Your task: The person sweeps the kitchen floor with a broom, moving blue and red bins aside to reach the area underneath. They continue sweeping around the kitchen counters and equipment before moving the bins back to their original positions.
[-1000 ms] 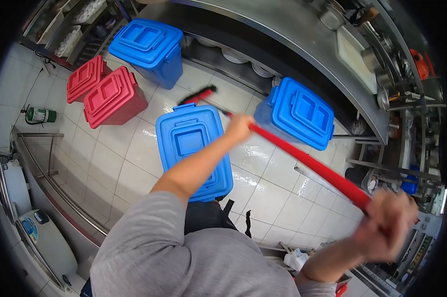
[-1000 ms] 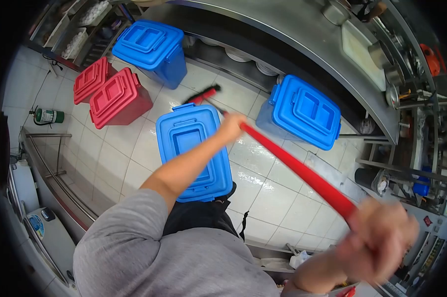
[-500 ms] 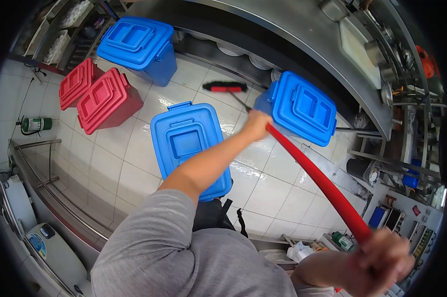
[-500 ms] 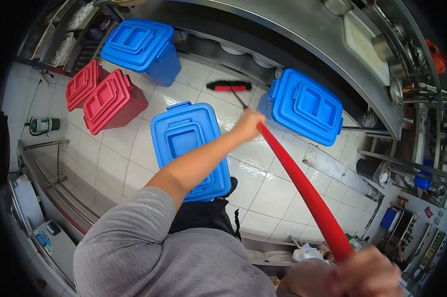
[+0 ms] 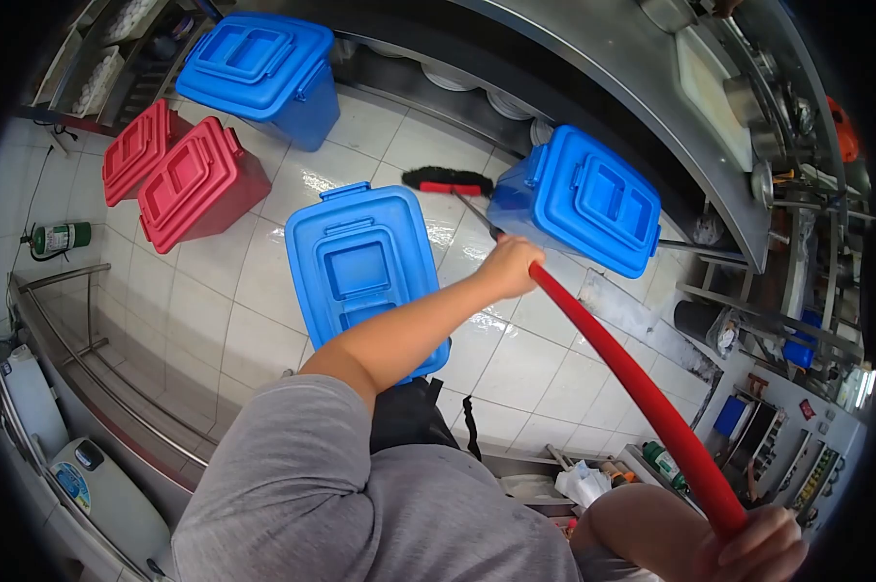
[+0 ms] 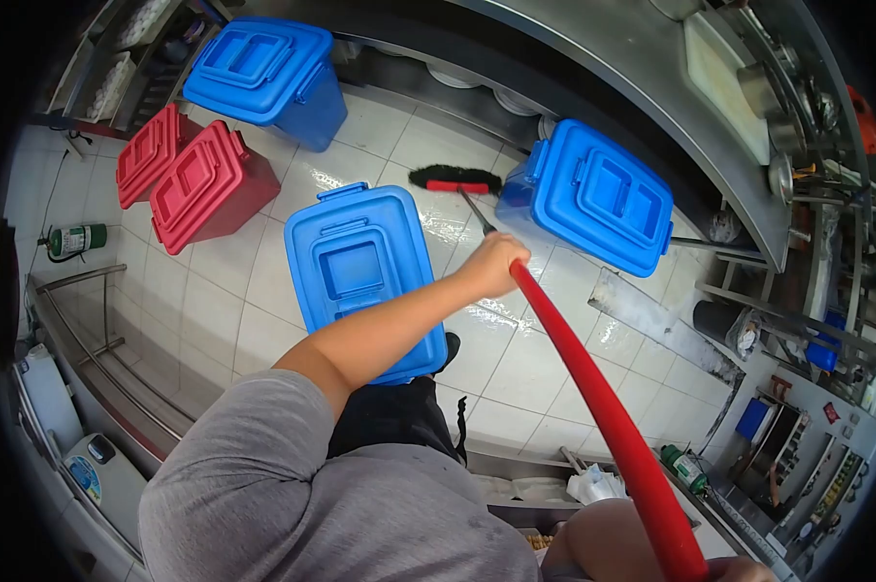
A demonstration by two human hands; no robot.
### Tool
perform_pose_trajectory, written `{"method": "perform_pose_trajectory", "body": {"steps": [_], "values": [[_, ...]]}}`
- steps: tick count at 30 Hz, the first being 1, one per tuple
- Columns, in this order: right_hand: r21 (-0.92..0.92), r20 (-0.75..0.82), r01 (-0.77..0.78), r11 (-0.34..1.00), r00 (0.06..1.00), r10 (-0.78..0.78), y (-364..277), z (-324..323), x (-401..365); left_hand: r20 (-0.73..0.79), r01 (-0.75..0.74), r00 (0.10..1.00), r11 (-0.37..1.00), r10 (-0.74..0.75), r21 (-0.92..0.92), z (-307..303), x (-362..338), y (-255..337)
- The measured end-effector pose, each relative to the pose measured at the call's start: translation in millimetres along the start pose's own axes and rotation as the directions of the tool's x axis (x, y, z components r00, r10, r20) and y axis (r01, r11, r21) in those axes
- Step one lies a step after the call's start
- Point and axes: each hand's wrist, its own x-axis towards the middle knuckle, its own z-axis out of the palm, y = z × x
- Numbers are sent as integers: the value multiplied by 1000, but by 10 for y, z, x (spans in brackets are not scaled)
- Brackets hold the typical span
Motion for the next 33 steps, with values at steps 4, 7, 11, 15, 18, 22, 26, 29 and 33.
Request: {"method": "perform_pose_trajectory", "body": {"steps": [4,7,11,15,18,22,26,29,33], "values": [[79,-62,253,964,967,-249,339,262,-2,-64,-1,998,999,4,45,27,207,-366],[19,312,72,997,947,-74,465,521,-61,-254,88,966,985,-49,145,-133,440,-546],[189,269,157,969,941,-204,251,89,86,-48,10,999,998,-7,59,-24,281,-332],[396,293,150,906,914,-279,343,4,260,-28,32,999,998,-30,54,6,138,-239],[283,424,86,955,882,-204,561,262,216,-157,42,987,996,-29,78,-54,380,-635],[190,545,58,980,824,-155,473,116,325,-179,11,984,996,4,85,-206,454,-624],[463,335,89,882,904,-267,373,-278,298,-83,10,996,1000,-9,21,-185,52,-256],[472,175,189,861,937,-302,595,-98,313,-140,-39,989,999,42,21,-259,105,-422],[242,410,62,968,898,-160,700,273,306,-311,19,950,990,25,139,-759,308,-863]]}}
